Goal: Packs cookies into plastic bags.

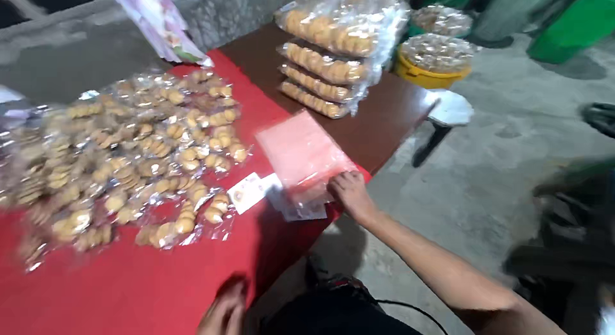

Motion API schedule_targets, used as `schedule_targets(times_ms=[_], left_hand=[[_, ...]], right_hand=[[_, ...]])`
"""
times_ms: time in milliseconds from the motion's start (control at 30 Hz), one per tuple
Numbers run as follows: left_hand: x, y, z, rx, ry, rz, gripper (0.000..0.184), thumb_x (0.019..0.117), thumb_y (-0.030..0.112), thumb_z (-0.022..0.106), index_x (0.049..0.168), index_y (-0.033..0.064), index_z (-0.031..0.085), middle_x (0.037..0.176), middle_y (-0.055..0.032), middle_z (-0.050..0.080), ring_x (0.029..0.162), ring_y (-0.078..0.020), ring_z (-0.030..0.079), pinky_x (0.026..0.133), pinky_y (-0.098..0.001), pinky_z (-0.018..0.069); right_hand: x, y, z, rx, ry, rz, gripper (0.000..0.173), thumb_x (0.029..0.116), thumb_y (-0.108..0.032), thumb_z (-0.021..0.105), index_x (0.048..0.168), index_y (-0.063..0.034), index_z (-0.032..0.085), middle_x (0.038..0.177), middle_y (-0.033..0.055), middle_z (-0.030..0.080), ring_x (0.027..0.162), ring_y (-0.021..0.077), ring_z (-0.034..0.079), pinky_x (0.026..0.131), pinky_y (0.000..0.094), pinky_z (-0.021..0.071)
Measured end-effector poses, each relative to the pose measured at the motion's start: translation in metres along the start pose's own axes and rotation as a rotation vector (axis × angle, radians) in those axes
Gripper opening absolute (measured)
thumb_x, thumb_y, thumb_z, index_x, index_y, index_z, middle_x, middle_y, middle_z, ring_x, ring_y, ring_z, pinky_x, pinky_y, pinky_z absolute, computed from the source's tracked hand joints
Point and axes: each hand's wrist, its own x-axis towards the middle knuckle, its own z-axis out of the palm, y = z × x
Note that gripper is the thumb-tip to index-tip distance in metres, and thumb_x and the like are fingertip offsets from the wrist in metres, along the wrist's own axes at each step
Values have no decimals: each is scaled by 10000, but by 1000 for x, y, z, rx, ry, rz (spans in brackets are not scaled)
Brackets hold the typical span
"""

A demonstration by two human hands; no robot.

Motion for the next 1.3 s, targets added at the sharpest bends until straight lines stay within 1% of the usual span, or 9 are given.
schedule_targets(times_ms=[167,300,433,600,767,933,1033,1167,1300], left_hand=[[157,92,78,362,130,418,575,896,189,738,1405,-19,569,1381,-200,617,1305,-343,572,1131,-483,409],[199,100,83,28,160,295,239,1009,71,544,1085,-86,709,1063,-247,708,1072,-360,671,1014,-466,484],[166,85,60,-574,425,210,219,1004,36,521,1053,-111,676,1010,-167,685,958,-174,644,917,-342,514],[99,52,-33,-1314,1062,57,285,1107,191,259,1214,43,478,912,-18,620,806,-85,640,734,-271,568],[5,9,-137,-758,1582,157,72,1075,53,383,1061,102,434,702,98,514,522,36,492,503,-115,451],[-41,-3,-154,-520,1532,294,109,1013,-22,460,1082,50,504,779,90,680,595,30,590,553,-124,492],[-69,-21,-168,-446,1446,514,99,1017,36,505,1085,107,518,848,132,702,663,35,628,598,-130,521],[-124,-65,-191,-437,1280,606,172,1003,322,618,1167,284,587,1000,176,725,862,18,691,742,-153,574],[-161,-104,-166,-481,629,102,307,852,41,715,1063,-166,632,917,-65,711,848,13,648,819,-174,521]], right_hand=[[36,-37,0,255,-5,-192,154,948,-78,601,910,-1,729,867,174,728,842,356,725,803,572,550],[30,-21,11,617,-160,141,362,907,-143,662,1196,75,653,1106,229,699,1002,340,691,902,525,553],[10,20,49,328,-357,67,707,849,-250,791,1447,24,533,1419,282,566,1303,515,526,1089,722,322],[25,14,55,164,-614,157,568,959,-217,697,1466,-24,528,1357,274,613,1252,482,587,1049,657,437],[77,-44,-4,-9,-1048,99,674,957,-430,687,1445,10,534,1363,339,574,1281,540,528,1082,718,347],[99,-223,-42,902,-479,-475,713,955,-349,601,1518,44,410,1473,121,569,1348,147,553,1124,325,457],[106,-344,-28,1192,-544,-543,788,949,-285,658,1530,121,313,1522,233,476,1392,186,500,1142,311,414],[96,-466,-20,1269,-443,-584,223,1000,-110,562,976,82,672,874,136,672,783,107,632,728,234,528],[86,-517,-45,1421,-187,-722,341,1059,-183,489,832,46,600,736,67,587,690,28,561,654,160,466]])
